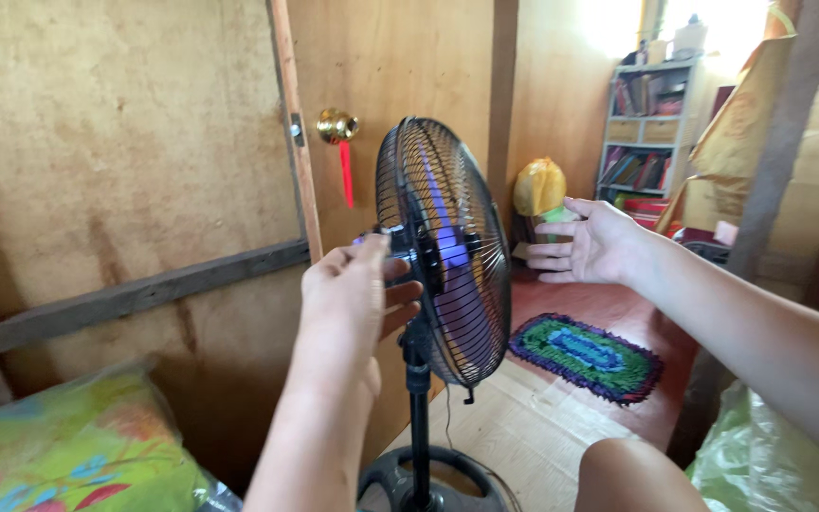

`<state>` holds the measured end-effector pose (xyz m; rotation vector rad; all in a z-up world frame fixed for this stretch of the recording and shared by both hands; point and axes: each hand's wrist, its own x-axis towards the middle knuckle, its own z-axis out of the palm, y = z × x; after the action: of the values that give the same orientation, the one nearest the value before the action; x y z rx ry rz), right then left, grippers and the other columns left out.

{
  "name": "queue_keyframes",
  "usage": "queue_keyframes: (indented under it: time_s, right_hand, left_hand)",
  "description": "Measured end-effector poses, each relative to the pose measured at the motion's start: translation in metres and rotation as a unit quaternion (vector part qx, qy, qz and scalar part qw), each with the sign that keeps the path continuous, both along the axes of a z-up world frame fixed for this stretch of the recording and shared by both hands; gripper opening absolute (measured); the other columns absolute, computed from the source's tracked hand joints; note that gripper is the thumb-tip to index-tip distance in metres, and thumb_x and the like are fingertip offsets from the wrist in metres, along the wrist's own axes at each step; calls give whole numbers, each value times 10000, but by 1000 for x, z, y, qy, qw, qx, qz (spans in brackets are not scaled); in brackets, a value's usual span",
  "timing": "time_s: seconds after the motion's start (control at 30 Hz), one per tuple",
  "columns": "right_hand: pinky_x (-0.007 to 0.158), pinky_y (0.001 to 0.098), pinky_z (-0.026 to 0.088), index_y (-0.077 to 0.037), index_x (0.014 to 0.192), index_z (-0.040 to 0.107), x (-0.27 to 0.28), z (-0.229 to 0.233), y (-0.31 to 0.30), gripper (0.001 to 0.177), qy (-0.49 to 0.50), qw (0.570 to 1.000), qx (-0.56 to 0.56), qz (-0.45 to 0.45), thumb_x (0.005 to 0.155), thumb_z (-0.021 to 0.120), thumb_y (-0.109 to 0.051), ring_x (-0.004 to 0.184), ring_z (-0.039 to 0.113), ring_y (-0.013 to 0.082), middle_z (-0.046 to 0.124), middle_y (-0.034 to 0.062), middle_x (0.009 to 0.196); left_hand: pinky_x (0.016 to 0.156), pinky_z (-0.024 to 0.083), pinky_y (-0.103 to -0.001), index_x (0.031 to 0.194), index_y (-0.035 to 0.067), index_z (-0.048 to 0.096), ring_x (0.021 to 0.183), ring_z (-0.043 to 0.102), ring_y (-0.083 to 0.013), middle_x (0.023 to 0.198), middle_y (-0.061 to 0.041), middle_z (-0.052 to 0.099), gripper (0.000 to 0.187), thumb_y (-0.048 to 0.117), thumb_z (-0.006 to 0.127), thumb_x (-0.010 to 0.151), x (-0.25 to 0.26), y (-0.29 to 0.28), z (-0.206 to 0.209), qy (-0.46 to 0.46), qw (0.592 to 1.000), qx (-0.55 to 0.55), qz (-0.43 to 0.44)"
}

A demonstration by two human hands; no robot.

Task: The person assembles a standing fan by attaching the purple fan blade to the motor shaft, securing it with a nut, and then attaching the front protective cage. The person handles the fan blade, nut, and cage by hand.

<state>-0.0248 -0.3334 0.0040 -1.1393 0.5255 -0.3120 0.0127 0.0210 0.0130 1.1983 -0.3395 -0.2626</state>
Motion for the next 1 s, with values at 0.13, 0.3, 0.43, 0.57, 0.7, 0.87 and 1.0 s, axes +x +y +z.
queue_keyframes:
  time_s: [0.13, 0.3, 0.43, 0.57, 0.7, 0.87, 1.0]
  right_hand:
    - [1196, 572, 269, -52, 1546, 411, -34, 22, 32, 725, -50, 998, 28, 13, 1024, 331, -548, 1467, 416, 419, 442, 282, 1577]
    - [1192, 578, 283, -25, 1561, 378, -61, 40, 60, 723, -123, 989, 74, 36, 1029, 349, -513, 1459, 442, 387, 454, 266, 1580]
    - [1187, 573, 270, -14, 1564, 354, -71, 44, 68, 723, -147, 981, 115, 57, 1032, 345, -503, 1451, 443, 393, 450, 276, 1579]
    - [1180, 553, 267, 40, 1567, 327, -77, 44, 61, 780, -191, 956, 195, 105, 1030, 324, -527, 1452, 433, 385, 448, 270, 1585]
    - [1184, 552, 258, 58, 1577, 304, -81, 41, 53, 809, -226, 934, 255, 107, 1031, 281, -538, 1449, 451, 352, 470, 230, 1586]
    - [1187, 545, 271, 75, 1586, 249, -87, 36, 45, 808, -238, 928, 279, 67, 1058, 259, -536, 1443, 473, 362, 456, 247, 1563]
    - [1184, 541, 262, 81, 1587, 248, -87, 31, 35, 816, -242, 922, 289, 92, 1054, 257, -537, 1442, 464, 369, 476, 259, 1583]
  left_hand:
    - [777, 595, -401, 1076, 64, 605, 875, 715, -264, 1030, -131, 721, 340, 386, 552, 983, 15, 3, 1, 84, 988, -111, -69]
    - [957, 564, -447, 1074, 48, 598, 1112, 710, -334, 1195, -179, 731, 434, 449, 442, 1012, 33, 10, -3, 153, 948, -234, -153]
    - [1043, 515, -479, 1153, 23, 587, 1247, 664, -370, 1327, -217, 694, 504, 464, 370, 1040, 43, 14, -6, 188, 916, -310, -173]
    - [1118, 442, -520, 1377, -42, 526, 1356, 586, -400, 1452, -259, 620, 696, 498, 245, 1040, 57, 22, -11, 206, 868, -406, -198]
    - [1164, 362, -560, 1511, -65, 406, 1422, 504, -425, 1527, -287, 536, 772, 499, 195, 1027, 71, 38, -23, 201, 833, -472, -208]
    - [1205, 274, -576, 1559, -77, 284, 1489, 387, -450, 1612, -310, 396, 800, 513, 193, 1028, 86, 57, -39, 191, 820, -505, -191]
    - [1206, 249, -587, 1563, -70, 273, 1502, 360, -460, 1630, -309, 372, 809, 520, 195, 1016, 96, 67, -48, 177, 826, -501, -188]
